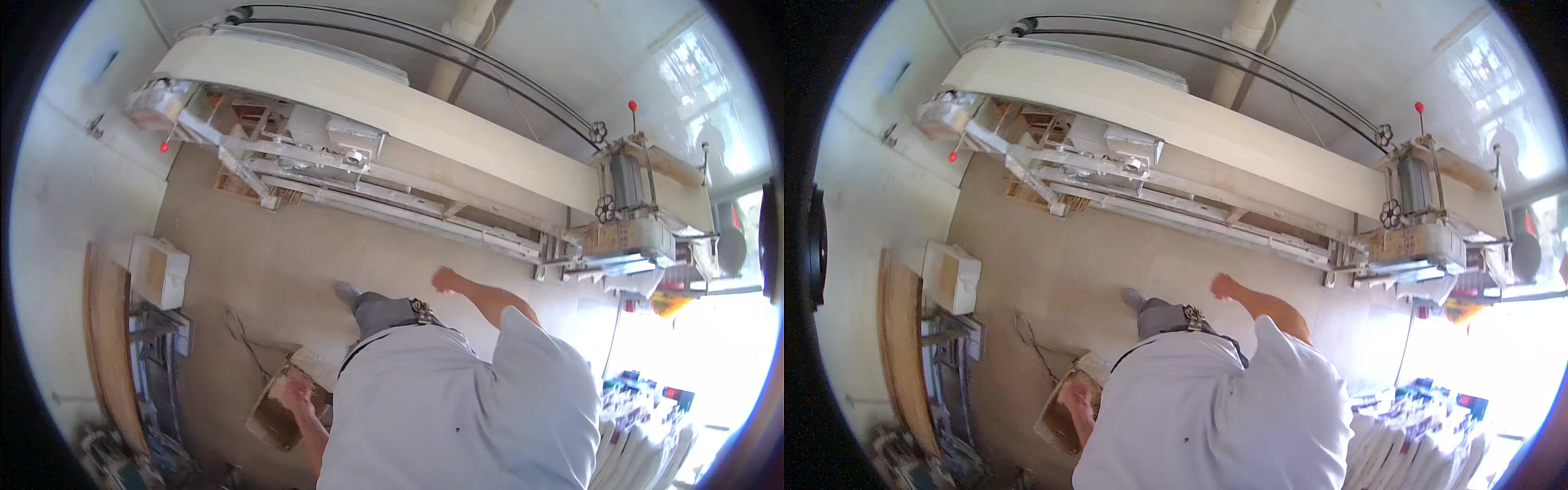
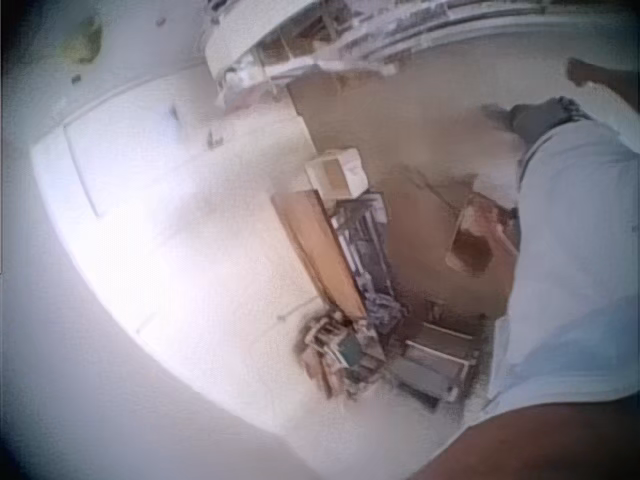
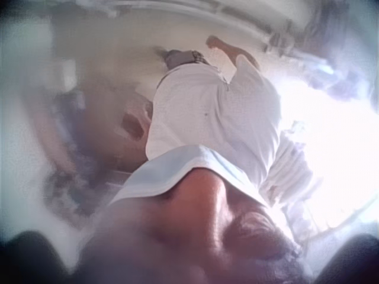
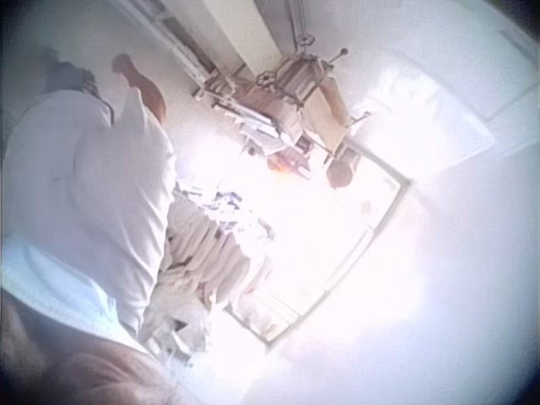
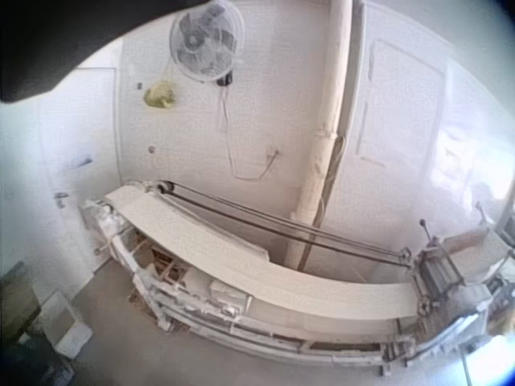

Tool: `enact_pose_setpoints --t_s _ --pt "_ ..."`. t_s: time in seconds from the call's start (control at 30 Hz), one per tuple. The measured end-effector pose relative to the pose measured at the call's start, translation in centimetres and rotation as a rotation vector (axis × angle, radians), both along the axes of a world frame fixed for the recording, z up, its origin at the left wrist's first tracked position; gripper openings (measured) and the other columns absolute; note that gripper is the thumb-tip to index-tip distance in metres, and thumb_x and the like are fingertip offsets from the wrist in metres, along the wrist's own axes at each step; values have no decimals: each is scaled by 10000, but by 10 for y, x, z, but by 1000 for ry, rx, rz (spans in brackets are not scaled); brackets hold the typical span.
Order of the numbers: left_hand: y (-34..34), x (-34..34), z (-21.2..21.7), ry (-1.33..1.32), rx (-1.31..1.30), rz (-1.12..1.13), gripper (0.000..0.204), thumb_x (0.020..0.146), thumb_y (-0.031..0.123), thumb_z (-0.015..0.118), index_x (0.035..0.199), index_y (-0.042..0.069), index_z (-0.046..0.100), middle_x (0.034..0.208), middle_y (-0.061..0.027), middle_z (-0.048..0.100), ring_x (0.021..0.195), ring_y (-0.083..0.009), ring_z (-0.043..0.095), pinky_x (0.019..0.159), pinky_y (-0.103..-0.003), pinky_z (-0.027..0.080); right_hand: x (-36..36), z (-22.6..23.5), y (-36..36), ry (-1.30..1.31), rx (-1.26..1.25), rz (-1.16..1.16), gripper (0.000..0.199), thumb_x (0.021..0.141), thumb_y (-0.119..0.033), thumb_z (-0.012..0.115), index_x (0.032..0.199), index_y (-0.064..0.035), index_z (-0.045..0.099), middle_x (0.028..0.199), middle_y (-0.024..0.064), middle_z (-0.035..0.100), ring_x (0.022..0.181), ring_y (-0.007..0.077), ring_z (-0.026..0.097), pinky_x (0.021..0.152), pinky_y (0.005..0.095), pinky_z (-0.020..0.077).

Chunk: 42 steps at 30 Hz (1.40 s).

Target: The person sits on the floor and repeatedly gathers thin noodle strands from a wooden frame, bundles them, and places them into a cardboard box. They also adjust a large sheet of dough on a nearby machine and handle loose strands by hand.

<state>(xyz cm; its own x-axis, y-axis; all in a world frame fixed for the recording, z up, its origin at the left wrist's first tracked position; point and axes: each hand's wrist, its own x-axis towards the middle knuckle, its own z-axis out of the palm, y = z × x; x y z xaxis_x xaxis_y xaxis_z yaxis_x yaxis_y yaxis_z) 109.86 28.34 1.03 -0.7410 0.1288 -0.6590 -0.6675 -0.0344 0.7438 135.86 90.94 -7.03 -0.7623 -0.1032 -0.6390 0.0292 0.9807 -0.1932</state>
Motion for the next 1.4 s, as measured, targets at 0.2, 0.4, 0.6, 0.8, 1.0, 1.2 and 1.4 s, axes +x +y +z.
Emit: enact_pose_setpoints --t_s 0.2,0.4,0.6,0.8,1.0,1.2,1.4 --pt "-58 -5 -11 -197 -396 -496 211 996 308 611 992 100 650 795 -37 659 676 -165 614 596 -314 505 -210 57 -27 206 -790 -1143 309 911 -240 570 702 -36 671 599 72 647 560 161 664 520 329 551" --pt "-80 -152 -9 -188 -361 -443 198 990 279 608 1027 91 654 810 -55 659 672 -189 617 587 -336 505 -305 51 -68 300 -785 -1277 277 898 -227 588 743 -35 713 611 87 677 540 174 670 539 331 575" --pt "-136 -355 -26 -206 -229 -301 194 983 251 604 1062 81 657 824 -72 658 668 -214 619 578 -359 504 -309 11 -138 -193 -352 -1275 269 892 -182 554 714 -66 720 638 81 714 559 167 701 523 344 599" --pt "-171 -560 -47 -325 -104 -255 201 977 222 601 1096 71 661 838 -90 658 664 -239 621 569 -381 504 -326 54 -276 -22 -565 -1755 215 898 -226 614 883 -52 739 741 83 740 605 161 704 502 322 584" --pt "-143 -704 -69 -253 -33 -432 162 984 244 572 1005 98 640 830 -78 608 723 -240 599 603 -416 493 -354 82 -380 -76 -597 -1878 242 903 -189 565 787 -56 731 722 82 742 577 174 706 485 346 586" --pt "-67 -758 -60 -243 160 -531 171 983 230 635 1059 77 648 838 -99 691 695 -230 674 529 -340 500 -388 65 -388 -141 -646 -1887 230 921 -211 587 835 -59 736 745 98 746 570 180 702 489 351 582" --pt "-66 -748 -14 -120 -164 -423 235 964 274 675 1076 68 658 876 -79 716 728 -201 708 612 -298 535 -500 48 -299 -100 -613 -1773 232 950 -216 611 914 -18 727 725 99 724 591 176 689 515 338 577"
